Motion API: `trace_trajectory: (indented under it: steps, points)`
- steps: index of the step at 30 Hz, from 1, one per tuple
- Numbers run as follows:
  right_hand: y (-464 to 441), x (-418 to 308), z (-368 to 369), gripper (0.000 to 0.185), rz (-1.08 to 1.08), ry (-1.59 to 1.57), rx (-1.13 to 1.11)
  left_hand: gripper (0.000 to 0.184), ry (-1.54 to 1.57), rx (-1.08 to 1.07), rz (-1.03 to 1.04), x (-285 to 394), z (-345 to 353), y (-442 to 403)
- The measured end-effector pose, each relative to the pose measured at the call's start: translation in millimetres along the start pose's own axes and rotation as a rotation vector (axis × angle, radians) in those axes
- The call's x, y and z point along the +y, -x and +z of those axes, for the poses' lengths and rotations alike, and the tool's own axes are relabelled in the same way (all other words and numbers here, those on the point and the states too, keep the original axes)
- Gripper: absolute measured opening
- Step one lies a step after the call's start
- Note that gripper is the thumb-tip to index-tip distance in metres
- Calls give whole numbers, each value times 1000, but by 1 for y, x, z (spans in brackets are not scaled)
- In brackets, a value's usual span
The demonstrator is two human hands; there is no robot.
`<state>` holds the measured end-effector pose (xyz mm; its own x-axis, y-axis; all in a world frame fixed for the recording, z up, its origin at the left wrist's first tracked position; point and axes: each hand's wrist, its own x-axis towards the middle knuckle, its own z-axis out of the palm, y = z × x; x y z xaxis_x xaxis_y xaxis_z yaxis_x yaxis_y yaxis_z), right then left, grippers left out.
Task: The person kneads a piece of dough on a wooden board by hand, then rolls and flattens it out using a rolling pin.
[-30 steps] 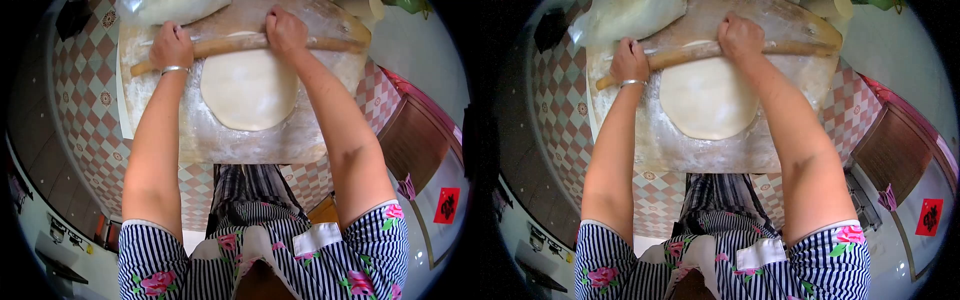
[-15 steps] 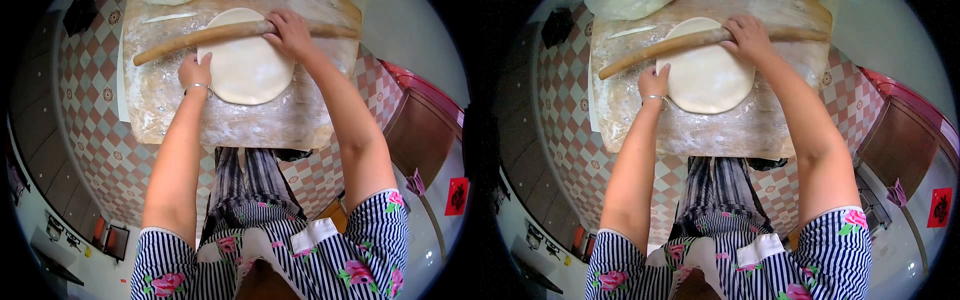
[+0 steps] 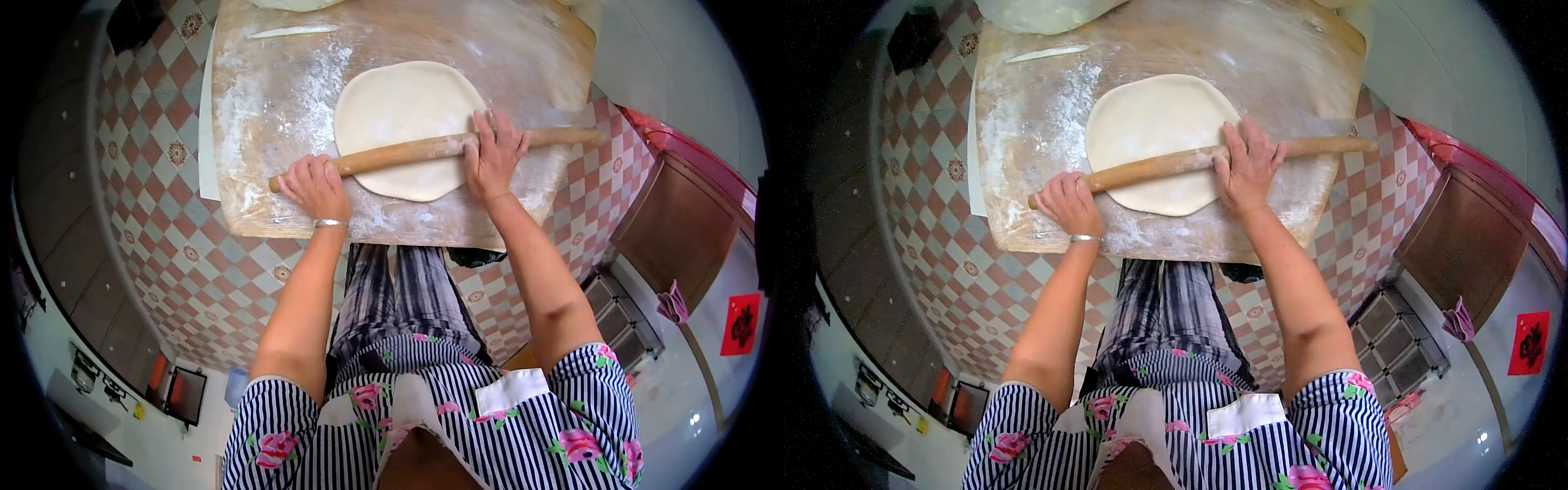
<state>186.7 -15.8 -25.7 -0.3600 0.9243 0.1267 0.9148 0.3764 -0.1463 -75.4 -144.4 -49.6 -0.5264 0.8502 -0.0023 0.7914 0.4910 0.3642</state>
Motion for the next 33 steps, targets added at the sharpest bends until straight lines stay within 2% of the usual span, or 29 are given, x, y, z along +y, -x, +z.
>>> trace_trajectory:
  steps: [2, 6, 9, 12, 14, 17, 18, 21, 24, 27, 33]
  points:
    - [-12, -6, 12, 52, 38, 25, 5, 22, -25, -4, 6, -7, 8, -15]
    - [-99, -7, 15, 55, -23, -57, -5, 23, -81, -59, 27, 7, 5, -89]
    - [-127, -5, 26, 53, -59, -135, 7, 29, 49, 12, 152, 8, 7, -122]
    - [-148, -7, 28, 50, -16, -210, -32, 29, -21, -126, 38, 11, 4, -149]
    - [-168, -4, 32, 48, -1, -252, -22, 29, -42, -84, 80, 10, 11, -172]
    - [-178, -5, 33, 37, -39, -175, 86, 26, -6, 84, 192, 18, 7, -186]
    - [-171, -4, 31, 39, -27, -191, 85, 25, 15, 148, 240, 20, 5, -186]
    - [-140, 2, 32, 44, 8, -164, 96, 23, -60, 535, 338, 13, 6, -150]
    - [-108, 0, 29, 41, 22, -48, 92, 22, -32, 222, 157, 9, 4, -99]
    - [-125, -9, 31, 36, -18, -101, 81, 22, -88, 141, 104, 0, 14, -122]
    - [-171, -23, 35, 32, -8, -213, -39, 27, -54, 53, 208, -9, 9, -173]
